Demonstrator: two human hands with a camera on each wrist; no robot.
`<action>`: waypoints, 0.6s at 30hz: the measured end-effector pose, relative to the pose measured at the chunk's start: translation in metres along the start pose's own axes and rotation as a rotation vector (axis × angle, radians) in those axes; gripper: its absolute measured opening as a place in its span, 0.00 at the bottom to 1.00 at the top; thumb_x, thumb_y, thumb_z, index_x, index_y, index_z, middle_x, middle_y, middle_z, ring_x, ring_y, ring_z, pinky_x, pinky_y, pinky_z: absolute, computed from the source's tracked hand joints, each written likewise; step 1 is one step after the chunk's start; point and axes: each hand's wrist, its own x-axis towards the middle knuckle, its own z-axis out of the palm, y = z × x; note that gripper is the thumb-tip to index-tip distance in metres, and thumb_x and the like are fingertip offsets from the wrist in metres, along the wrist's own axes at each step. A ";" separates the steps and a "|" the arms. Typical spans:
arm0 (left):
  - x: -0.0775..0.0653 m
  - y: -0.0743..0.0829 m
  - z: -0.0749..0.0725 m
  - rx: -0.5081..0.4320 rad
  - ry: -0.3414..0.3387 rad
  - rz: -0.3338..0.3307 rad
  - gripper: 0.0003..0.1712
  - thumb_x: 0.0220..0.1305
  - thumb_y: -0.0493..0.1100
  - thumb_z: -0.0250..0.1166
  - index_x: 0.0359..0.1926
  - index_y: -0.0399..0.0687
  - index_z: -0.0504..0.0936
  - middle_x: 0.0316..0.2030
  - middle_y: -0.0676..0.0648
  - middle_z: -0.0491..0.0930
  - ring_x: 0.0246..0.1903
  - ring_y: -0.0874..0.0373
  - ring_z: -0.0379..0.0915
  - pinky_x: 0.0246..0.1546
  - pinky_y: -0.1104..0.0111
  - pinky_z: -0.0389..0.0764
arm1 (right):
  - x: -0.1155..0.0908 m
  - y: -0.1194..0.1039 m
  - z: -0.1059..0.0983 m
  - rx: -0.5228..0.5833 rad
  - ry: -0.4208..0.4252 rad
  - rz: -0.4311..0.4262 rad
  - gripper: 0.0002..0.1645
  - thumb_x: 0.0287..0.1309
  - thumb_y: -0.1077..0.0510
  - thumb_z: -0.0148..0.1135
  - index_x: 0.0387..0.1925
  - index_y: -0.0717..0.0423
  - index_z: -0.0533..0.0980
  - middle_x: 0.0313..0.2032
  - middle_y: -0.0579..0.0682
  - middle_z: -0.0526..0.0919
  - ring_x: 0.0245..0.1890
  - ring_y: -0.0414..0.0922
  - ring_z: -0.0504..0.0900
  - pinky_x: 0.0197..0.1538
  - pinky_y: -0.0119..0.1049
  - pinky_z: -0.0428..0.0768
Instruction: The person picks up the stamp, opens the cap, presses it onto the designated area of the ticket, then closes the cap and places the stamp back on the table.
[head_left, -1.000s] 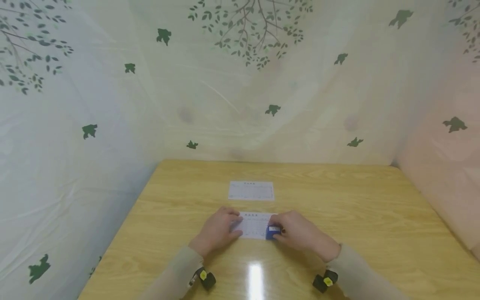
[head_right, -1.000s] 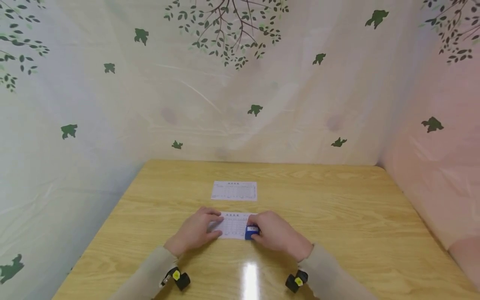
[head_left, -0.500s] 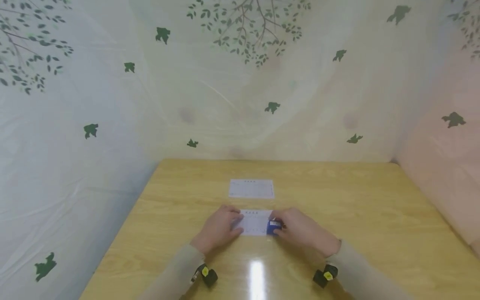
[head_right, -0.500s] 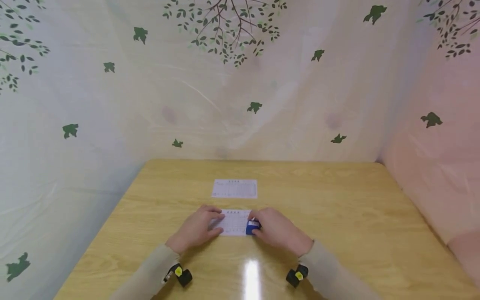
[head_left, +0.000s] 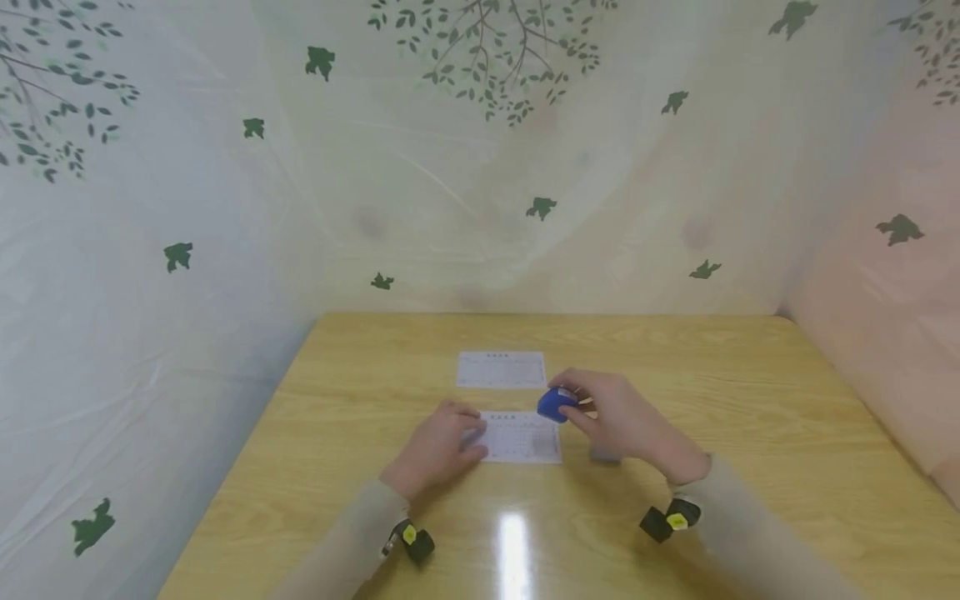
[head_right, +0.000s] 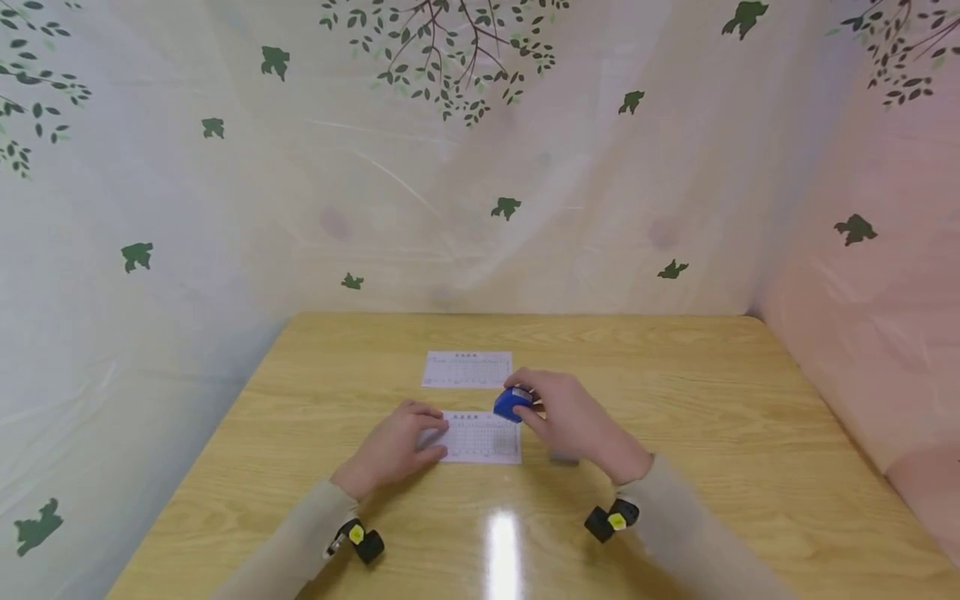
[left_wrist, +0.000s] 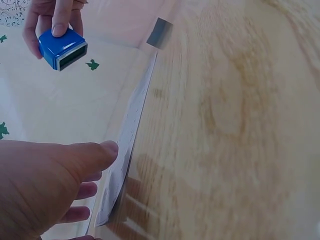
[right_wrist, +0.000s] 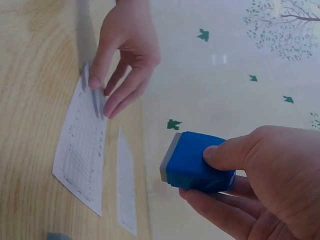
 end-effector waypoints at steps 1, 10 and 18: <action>0.000 0.000 0.000 -0.001 -0.003 -0.001 0.24 0.68 0.51 0.73 0.59 0.43 0.86 0.62 0.42 0.84 0.64 0.44 0.77 0.70 0.49 0.80 | 0.000 0.000 -0.002 0.005 0.002 -0.004 0.16 0.67 0.64 0.71 0.54 0.54 0.82 0.47 0.49 0.91 0.46 0.46 0.92 0.47 0.32 0.92; 0.001 0.001 -0.001 0.023 -0.004 0.031 0.23 0.68 0.50 0.73 0.58 0.43 0.87 0.60 0.41 0.86 0.63 0.45 0.77 0.70 0.50 0.80 | -0.007 0.004 -0.018 0.038 0.026 0.019 0.15 0.67 0.63 0.71 0.53 0.54 0.80 0.48 0.52 0.91 0.45 0.46 0.92 0.46 0.36 0.93; -0.001 0.003 -0.005 0.024 -0.014 0.035 0.21 0.65 0.47 0.75 0.54 0.40 0.88 0.55 0.40 0.88 0.59 0.42 0.80 0.67 0.49 0.82 | -0.014 0.010 -0.025 0.119 0.030 0.048 0.15 0.68 0.63 0.70 0.53 0.53 0.80 0.49 0.53 0.90 0.45 0.45 0.92 0.45 0.35 0.93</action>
